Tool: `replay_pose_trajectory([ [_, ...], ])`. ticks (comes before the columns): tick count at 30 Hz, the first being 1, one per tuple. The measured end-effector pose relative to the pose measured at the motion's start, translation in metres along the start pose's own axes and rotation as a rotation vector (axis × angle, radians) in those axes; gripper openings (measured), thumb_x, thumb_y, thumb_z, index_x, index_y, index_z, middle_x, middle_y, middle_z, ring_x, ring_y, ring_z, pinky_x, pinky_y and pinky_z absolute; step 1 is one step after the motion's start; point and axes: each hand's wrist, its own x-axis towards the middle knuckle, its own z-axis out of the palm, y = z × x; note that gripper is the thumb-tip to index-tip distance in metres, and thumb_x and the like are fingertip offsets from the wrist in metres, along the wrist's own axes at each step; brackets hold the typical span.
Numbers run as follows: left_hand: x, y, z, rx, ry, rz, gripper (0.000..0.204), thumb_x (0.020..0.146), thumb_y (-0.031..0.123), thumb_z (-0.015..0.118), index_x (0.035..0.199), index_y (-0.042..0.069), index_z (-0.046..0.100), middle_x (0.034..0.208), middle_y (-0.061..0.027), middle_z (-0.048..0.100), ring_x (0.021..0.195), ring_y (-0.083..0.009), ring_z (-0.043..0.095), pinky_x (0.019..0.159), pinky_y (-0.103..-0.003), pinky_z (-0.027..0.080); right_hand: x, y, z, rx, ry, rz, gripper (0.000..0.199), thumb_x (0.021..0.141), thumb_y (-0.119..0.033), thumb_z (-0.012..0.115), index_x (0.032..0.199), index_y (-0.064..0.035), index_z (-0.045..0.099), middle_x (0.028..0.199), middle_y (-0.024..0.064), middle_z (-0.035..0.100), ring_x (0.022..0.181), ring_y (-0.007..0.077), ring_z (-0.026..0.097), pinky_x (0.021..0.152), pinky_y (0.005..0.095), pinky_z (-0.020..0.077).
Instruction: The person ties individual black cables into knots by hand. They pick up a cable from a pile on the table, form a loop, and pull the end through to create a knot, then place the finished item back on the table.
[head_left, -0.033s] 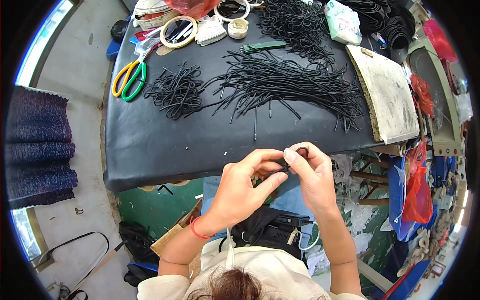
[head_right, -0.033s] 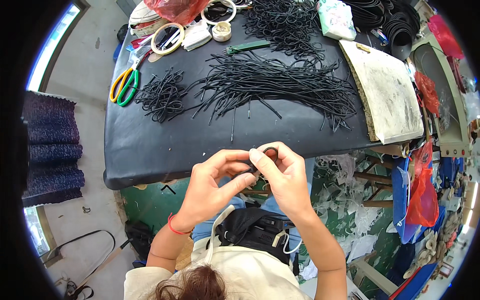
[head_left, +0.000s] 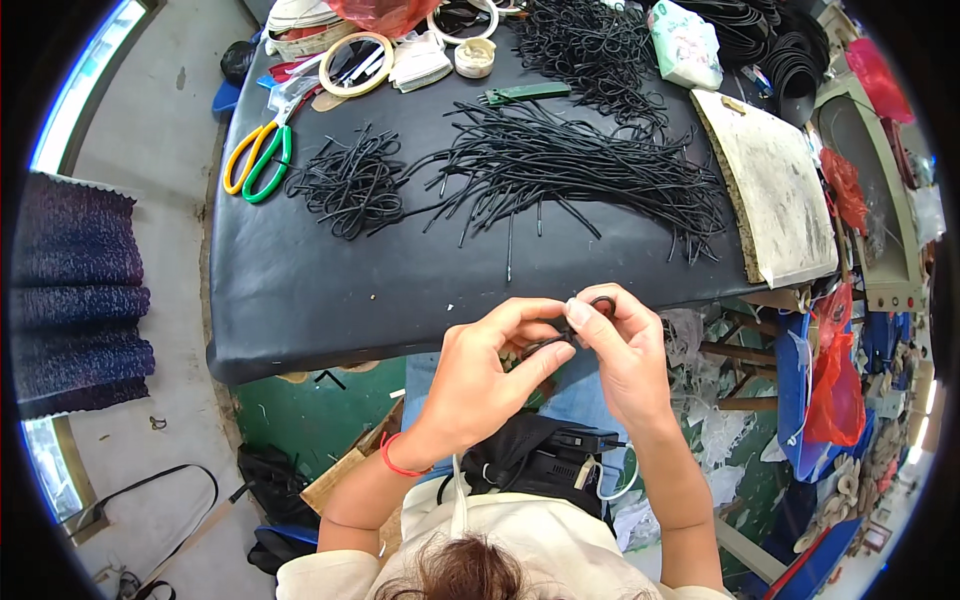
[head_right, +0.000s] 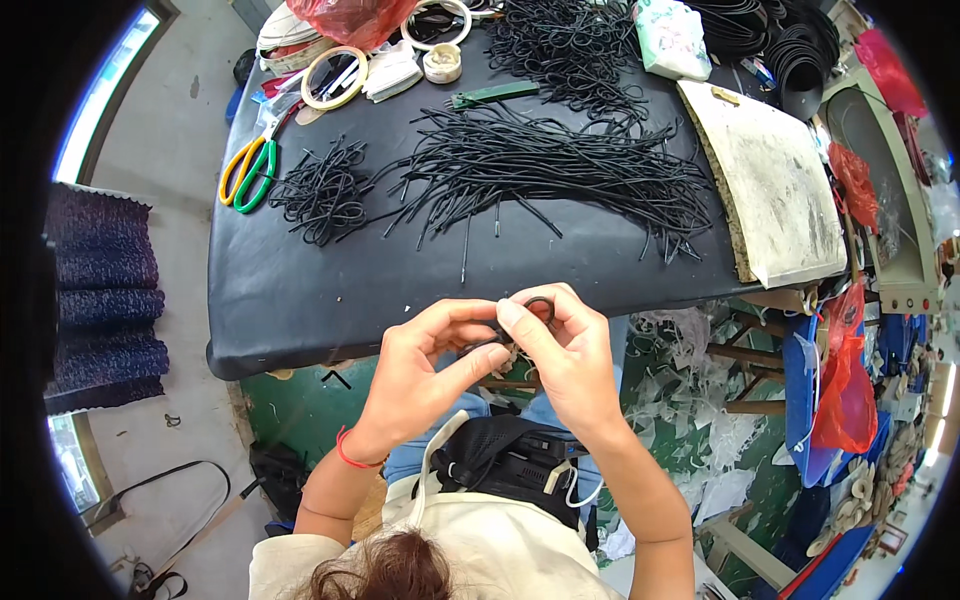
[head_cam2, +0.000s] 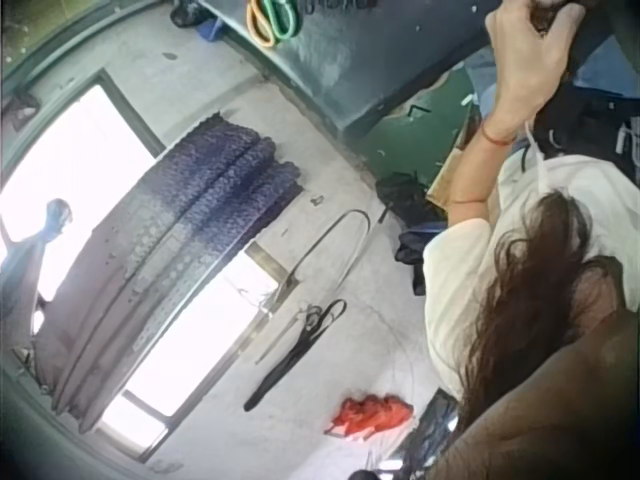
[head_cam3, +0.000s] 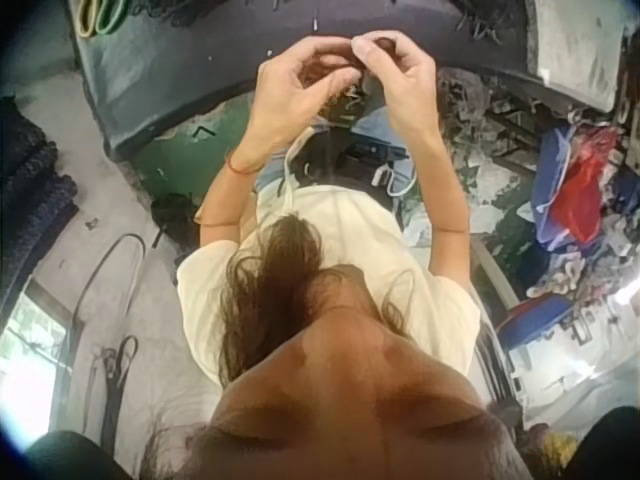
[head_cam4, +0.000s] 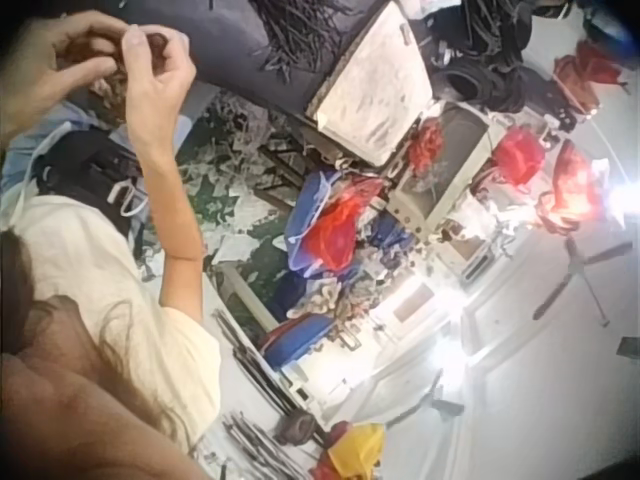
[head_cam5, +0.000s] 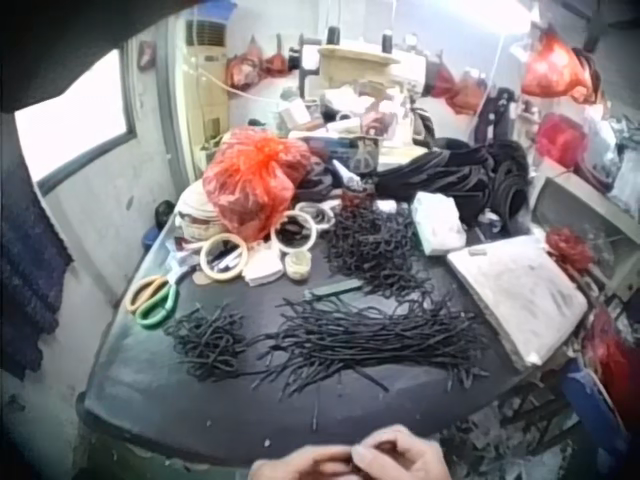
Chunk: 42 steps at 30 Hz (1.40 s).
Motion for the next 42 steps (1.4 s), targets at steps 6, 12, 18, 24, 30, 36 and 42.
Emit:
replay_pose_trajectory([
  [6,0.001,0.008,-0.003,0.096,-0.034,-0.023,0.022,0.078,0.005,0.067,0.098,-0.002,0.063,0.085,-0.0079,0.066,0.075,-0.0103,0.061,0.068,-0.025,0.049,0.003,0.007,-0.001,-0.188,0.038,-0.277,0.005,0.084,-0.004,0.060,0.085,0.0006,0.060,0.081,-0.0014,0.050,0.067,0.0043,0.046,0.062,0.0205,0.0391],
  [12,0.005,0.009,-0.004,0.379,-0.175,0.164,0.015,0.078,0.005,0.066,0.090,-0.003,0.063,0.078,-0.0085,0.065,0.071,-0.0119,0.061,0.065,-0.026,0.048,-0.006,0.016,-0.001,-0.275,0.092,-0.127,0.006,0.084,-0.006,0.059,0.082,-0.0006,0.057,0.077,-0.0018,0.051,0.067,0.0027,0.045,0.058,0.0196,0.0377],
  [18,0.003,-0.002,-0.006,-0.006,-0.105,0.021,0.016,0.080,0.010,0.066,0.090,-0.002,0.063,0.071,-0.0072,0.062,0.059,-0.0088,0.055,0.055,-0.025,0.044,-0.007,0.003,-0.002,-0.033,0.052,-0.093,0.013,0.089,-0.013,0.058,0.090,-0.0003,0.059,0.080,-0.0013,0.058,0.073,0.0025,0.050,0.066,0.0183,0.0408],
  [24,0.007,0.007,-0.015,0.178,-0.183,0.065,0.018,0.081,0.011,0.065,0.092,-0.003,0.062,0.077,-0.0093,0.064,0.064,-0.0106,0.059,0.060,-0.025,0.047,-0.013,0.005,-0.016,-0.180,-0.129,-0.087,0.013,0.087,-0.011,0.060,0.091,0.0011,0.061,0.087,0.0017,0.055,0.076,0.0058,0.052,0.069,0.0215,0.0431],
  [30,0.000,0.010,-0.007,0.216,-0.094,0.115,0.023,0.080,0.009,0.065,0.099,-0.003,0.060,0.085,-0.0131,0.066,0.072,-0.0150,0.064,0.065,-0.026,0.050,-0.009,0.001,-0.008,-0.016,-0.079,0.011,0.012,0.087,-0.013,0.060,0.086,-0.0023,0.056,0.078,-0.0025,0.053,0.073,0.0033,0.049,0.065,0.0193,0.0401],
  [36,-0.003,0.001,-0.001,-0.007,-0.025,0.029,0.020,0.081,0.003,0.063,0.100,-0.003,0.061,0.087,-0.0110,0.067,0.075,-0.0124,0.064,0.066,-0.025,0.051,-0.011,0.010,-0.011,0.010,-0.081,0.065,0.013,0.089,-0.015,0.057,0.081,-0.0041,0.054,0.072,-0.0050,0.050,0.067,0.0016,0.042,0.060,0.0183,0.0356],
  [42,-0.008,-0.004,0.005,-0.155,-0.006,-0.137,0.022,0.083,-0.003,0.061,0.104,-0.006,0.059,0.093,-0.0105,0.065,0.083,-0.0136,0.063,0.076,-0.025,0.052,-0.011,0.007,-0.005,-0.002,-0.071,0.005,0.011,0.088,-0.010,0.055,0.080,-0.0036,0.053,0.072,-0.0049,0.050,0.067,0.0017,0.042,0.060,0.0185,0.0356],
])
